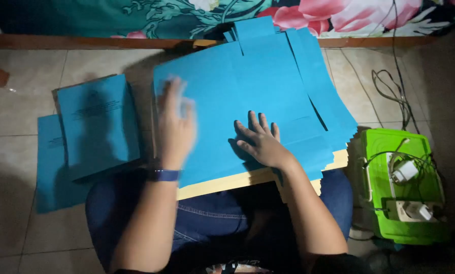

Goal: Folding blue cardstock folders along pre-scored lines and stacking them

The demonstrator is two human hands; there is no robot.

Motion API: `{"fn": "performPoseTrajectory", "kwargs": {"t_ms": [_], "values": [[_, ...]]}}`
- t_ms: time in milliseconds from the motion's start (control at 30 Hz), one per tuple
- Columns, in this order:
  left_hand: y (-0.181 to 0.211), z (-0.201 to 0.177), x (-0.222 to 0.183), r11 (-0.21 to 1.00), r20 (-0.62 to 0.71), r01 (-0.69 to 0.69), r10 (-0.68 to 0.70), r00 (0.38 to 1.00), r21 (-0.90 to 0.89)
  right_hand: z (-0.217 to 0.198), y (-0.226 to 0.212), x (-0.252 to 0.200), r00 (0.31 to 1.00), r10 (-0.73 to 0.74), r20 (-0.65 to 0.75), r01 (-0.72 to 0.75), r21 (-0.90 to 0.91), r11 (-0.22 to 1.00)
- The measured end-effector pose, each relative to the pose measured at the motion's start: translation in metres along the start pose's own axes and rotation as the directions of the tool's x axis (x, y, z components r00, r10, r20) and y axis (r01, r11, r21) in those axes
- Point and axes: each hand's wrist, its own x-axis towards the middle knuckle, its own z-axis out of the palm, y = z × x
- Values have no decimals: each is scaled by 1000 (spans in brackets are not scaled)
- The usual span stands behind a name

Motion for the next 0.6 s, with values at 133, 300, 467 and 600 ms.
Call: {"fn": "performPoseTrajectory", "kwargs": {"t_ms": [133,300,467,600], "values": [[3,81,-51,958,331,-224,155,931,180,5,5,4,1000,9,-25,-9,-11,1000],[8,90,-63,884,614,-292,7,790,366,14,20,10,981,-52,-185,20,-169,985],[27,73,-50,909,693,-235,-76,717,344,4,106,11,885,117,-450,-173,-84,981],[27,70,-49,923,696,-211,-78,714,320,-6,147,-6,796,297,-527,-415,-117,902]]}}
